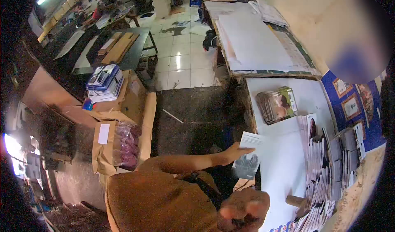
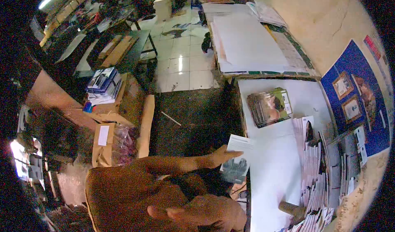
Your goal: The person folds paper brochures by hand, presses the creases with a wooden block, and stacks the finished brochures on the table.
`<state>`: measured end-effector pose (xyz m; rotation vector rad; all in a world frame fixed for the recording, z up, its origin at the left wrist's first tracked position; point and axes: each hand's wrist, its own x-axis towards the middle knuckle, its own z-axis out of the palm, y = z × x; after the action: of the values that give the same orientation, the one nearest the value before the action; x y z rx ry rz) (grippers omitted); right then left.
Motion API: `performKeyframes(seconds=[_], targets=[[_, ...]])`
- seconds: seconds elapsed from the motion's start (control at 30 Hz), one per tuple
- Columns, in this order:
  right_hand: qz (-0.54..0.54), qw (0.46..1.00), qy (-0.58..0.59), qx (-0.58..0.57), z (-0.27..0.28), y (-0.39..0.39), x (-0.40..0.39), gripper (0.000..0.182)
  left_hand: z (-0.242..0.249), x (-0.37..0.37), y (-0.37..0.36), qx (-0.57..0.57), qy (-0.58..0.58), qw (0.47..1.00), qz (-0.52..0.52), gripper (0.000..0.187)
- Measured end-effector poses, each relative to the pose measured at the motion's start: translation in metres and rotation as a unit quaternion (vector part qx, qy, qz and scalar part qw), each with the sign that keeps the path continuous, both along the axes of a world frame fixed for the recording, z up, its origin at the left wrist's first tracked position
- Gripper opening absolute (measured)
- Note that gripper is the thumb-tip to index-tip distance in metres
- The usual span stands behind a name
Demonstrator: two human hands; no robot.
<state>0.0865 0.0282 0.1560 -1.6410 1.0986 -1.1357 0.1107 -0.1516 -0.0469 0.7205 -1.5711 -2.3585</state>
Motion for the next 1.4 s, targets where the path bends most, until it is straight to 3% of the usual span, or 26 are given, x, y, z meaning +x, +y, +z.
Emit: performKeyframes(seconds=[0.03,0.07,0.17,0.23,0.3,0.33,0.37,0.43,0.5,0.57,0.6,0.63,0.67,0.7,0.77,0.9,0.93,1.03,1.07,1.1,1.17,1.2,1.27,1.3,1.33,1.4], targets=[[-0.016,1.0,0.002,-0.009,0.004,-0.005,-0.004,0.049,0.008,-0.004,-0.007,0.004,-0.021,1.0,-0.011,0.043],[-0.05,0.999,0.003,-0.018,0.008,-0.011,-0.01,0.05,-0.025,-0.014,-0.002,0.001,0.037,0.999,0.011,0.046],[-0.37,0.929,0.014,0.01,-0.009,-0.04,-0.034,0.05,-0.024,-0.02,-0.002,0.02,0.065,0.998,0.01,0.043],[-0.526,0.85,0.022,0.005,-0.076,-0.051,-0.085,0.05,-0.016,-0.026,-0.008,-0.004,0.032,0.999,-0.011,0.037],[-0.585,0.8,0.124,0.036,-0.134,-0.027,-0.111,0.05,0.019,-0.029,-0.016,-0.066,0.011,0.995,-0.068,0.039],[-0.563,0.822,0.067,0.053,-0.159,-0.011,-0.121,0.052,0.014,-0.036,-0.013,-0.058,0.036,0.996,-0.065,0.039],[-0.549,0.821,-0.099,0.124,-0.151,-0.008,-0.109,0.046,0.008,-0.049,-0.006,-0.047,0.06,0.995,-0.063,0.039],[-0.521,0.82,-0.12,0.203,-0.166,0.014,-0.11,0.037,0.013,-0.061,0.0,-0.06,0.116,0.989,-0.07,0.043],[-0.535,0.818,-0.171,0.126,-0.172,0.023,-0.107,0.031,0.026,-0.074,-0.001,-0.127,0.069,0.968,-0.205,0.052],[-0.566,0.789,-0.235,0.046,-0.169,0.025,-0.107,0.031,0.046,-0.079,0.001,-0.053,0.094,0.968,-0.227,0.061],[-0.665,0.658,-0.352,0.037,-0.157,0.021,-0.098,0.031,0.054,-0.069,0.001,0.097,0.178,0.951,-0.235,0.079],[-0.619,0.709,-0.34,0.002,-0.175,0.041,-0.111,0.034,0.063,-0.063,0.005,-0.061,0.26,0.946,-0.186,0.086],[-0.567,0.755,-0.329,-0.033,-0.194,0.062,-0.125,0.04,0.071,-0.059,0.01,-0.217,0.333,0.908,-0.131,0.094],[-0.571,0.758,-0.312,-0.04,-0.203,0.068,-0.127,0.042,0.074,-0.057,0.013,-0.365,0.395,0.84,-0.072,0.101],[-0.619,0.765,-0.168,0.053,-0.225,0.071,-0.111,0.046,0.068,-0.057,0.011,-0.534,0.377,0.751,-0.095,0.12],[-0.518,0.836,0.151,0.1,-0.232,0.063,-0.096,0.041,0.073,-0.06,0.005,-0.594,0.433,0.678,-0.019,0.095],[-0.487,0.868,0.011,0.096,-0.213,0.058,-0.084,0.046,0.085,-0.058,0.009,-0.568,0.444,0.693,0.03,0.076],[-0.448,0.884,-0.063,0.117,-0.203,0.06,-0.077,0.048,0.085,-0.056,0.004,-0.61,0.447,0.653,-0.023,0.077],[-0.453,0.887,0.03,0.077,-0.178,0.049,-0.06,0.048,0.084,-0.054,0.002,-0.579,0.399,0.711,-0.012,0.073],[-0.46,0.877,-0.116,0.081,-0.179,0.044,-0.062,0.048,0.082,-0.051,0.002,-0.544,0.347,0.764,0.0,0.069],[-0.468,0.779,-0.415,0.048,-0.178,0.032,-0.063,0.049,0.089,-0.041,-0.002,-0.463,0.238,0.853,0.026,0.062],[-0.433,0.793,-0.428,0.018,-0.176,0.028,-0.063,0.049,0.096,-0.038,-0.002,-0.32,0.118,0.94,-0.016,0.049],[-0.459,0.862,-0.214,0.021,-0.147,0.017,-0.054,0.04,0.086,-0.037,0.006,-0.228,0.097,0.968,0.03,0.046],[-0.493,0.856,-0.156,0.023,-0.143,0.011,-0.049,0.037,0.076,-0.039,0.016,-0.181,0.087,0.978,0.051,0.045],[-0.525,0.845,-0.099,0.024,-0.14,0.005,-0.045,0.034,0.048,-0.048,0.024,-0.317,0.131,0.931,0.123,0.043],[-0.567,0.822,-0.015,0.047,-0.137,0.004,-0.048,0.025,0.036,-0.048,0.031,-0.278,0.123,0.941,0.148,0.043]])
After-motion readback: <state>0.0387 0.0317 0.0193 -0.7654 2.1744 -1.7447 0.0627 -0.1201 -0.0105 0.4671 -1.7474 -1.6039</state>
